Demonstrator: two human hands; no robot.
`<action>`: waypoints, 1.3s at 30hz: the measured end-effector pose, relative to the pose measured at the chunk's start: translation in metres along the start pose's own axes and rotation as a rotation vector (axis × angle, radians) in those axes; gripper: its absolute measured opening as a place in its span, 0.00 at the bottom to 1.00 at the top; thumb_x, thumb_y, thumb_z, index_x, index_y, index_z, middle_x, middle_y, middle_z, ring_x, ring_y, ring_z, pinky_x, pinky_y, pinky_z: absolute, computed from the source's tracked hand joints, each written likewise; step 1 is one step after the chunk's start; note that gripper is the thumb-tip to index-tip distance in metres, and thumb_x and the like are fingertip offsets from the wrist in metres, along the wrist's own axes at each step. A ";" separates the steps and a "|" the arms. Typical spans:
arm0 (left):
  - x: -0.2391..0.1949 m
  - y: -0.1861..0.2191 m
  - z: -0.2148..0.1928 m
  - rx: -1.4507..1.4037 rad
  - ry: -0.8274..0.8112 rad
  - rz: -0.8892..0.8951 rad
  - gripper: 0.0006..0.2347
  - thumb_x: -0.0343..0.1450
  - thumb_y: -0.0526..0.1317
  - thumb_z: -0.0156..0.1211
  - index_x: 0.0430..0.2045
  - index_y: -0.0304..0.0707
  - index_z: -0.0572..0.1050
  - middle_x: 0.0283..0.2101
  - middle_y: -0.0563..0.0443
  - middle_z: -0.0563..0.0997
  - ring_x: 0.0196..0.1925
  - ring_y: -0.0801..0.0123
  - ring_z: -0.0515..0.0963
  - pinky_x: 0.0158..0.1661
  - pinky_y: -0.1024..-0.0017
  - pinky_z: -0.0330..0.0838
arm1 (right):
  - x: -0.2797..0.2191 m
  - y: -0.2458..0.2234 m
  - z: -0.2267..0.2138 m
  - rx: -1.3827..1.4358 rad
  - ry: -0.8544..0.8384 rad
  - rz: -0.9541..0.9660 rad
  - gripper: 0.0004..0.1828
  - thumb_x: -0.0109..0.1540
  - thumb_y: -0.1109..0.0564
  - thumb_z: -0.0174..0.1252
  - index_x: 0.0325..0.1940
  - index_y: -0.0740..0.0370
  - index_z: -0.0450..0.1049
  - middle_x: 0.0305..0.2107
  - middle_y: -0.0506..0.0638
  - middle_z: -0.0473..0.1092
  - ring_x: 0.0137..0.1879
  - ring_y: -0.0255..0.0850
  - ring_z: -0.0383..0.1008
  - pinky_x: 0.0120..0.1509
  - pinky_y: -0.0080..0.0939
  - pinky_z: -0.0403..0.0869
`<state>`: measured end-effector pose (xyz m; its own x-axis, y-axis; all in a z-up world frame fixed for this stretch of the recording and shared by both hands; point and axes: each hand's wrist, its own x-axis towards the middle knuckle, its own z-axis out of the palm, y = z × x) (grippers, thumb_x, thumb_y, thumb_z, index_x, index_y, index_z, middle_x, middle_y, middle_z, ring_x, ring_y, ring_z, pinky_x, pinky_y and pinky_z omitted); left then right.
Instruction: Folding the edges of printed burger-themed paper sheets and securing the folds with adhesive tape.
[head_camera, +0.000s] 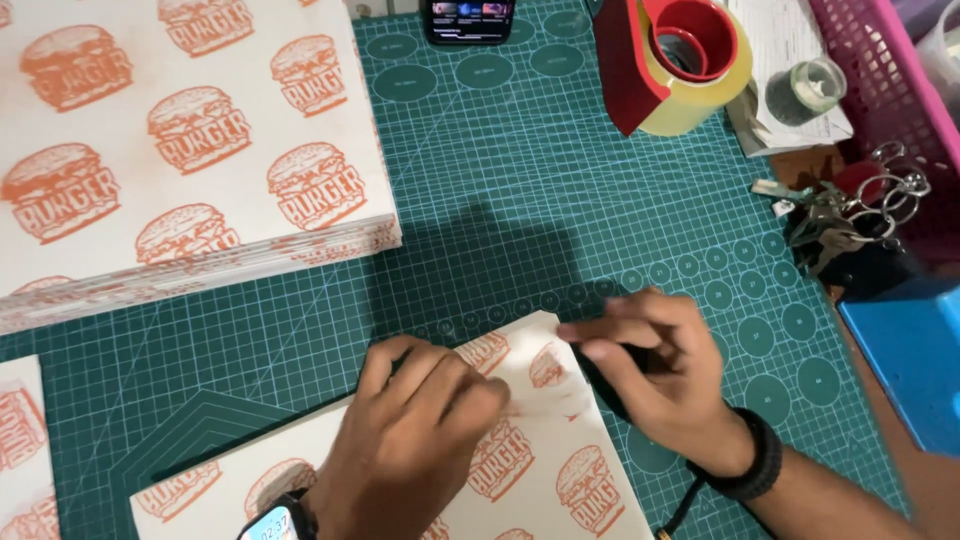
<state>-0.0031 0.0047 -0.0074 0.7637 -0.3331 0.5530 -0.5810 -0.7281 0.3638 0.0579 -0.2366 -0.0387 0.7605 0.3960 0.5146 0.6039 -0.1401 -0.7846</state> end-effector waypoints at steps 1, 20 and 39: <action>0.001 -0.002 0.000 -0.004 0.005 0.007 0.07 0.73 0.27 0.47 0.30 0.41 0.70 0.28 0.51 0.70 0.32 0.60 0.72 0.43 0.60 0.65 | 0.003 -0.002 0.001 -0.069 -0.038 0.059 0.20 0.65 0.61 0.61 0.57 0.63 0.61 0.33 0.48 0.79 0.47 0.40 0.87 0.57 0.36 0.76; -0.011 -0.004 0.007 0.013 -0.025 -0.042 0.06 0.69 0.34 0.60 0.36 0.46 0.74 0.46 0.51 0.77 0.51 0.54 0.76 0.51 0.52 0.63 | 0.004 -0.002 0.001 -0.211 -0.097 0.013 0.19 0.64 0.59 0.64 0.51 0.62 0.61 0.37 0.51 0.81 0.46 0.38 0.85 0.47 0.30 0.80; 0.002 0.001 0.001 0.096 -0.013 0.030 0.06 0.72 0.31 0.55 0.27 0.47 0.75 0.33 0.54 0.76 0.38 0.64 0.76 0.49 0.58 0.64 | 0.005 -0.004 0.001 -0.137 0.014 -0.073 0.10 0.68 0.58 0.58 0.50 0.58 0.64 0.37 0.46 0.81 0.41 0.34 0.70 0.45 0.31 0.70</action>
<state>-0.0023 0.0030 -0.0067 0.7505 -0.3630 0.5523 -0.5745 -0.7714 0.2736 0.0595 -0.2336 -0.0332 0.7159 0.3975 0.5741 0.6840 -0.2340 -0.6909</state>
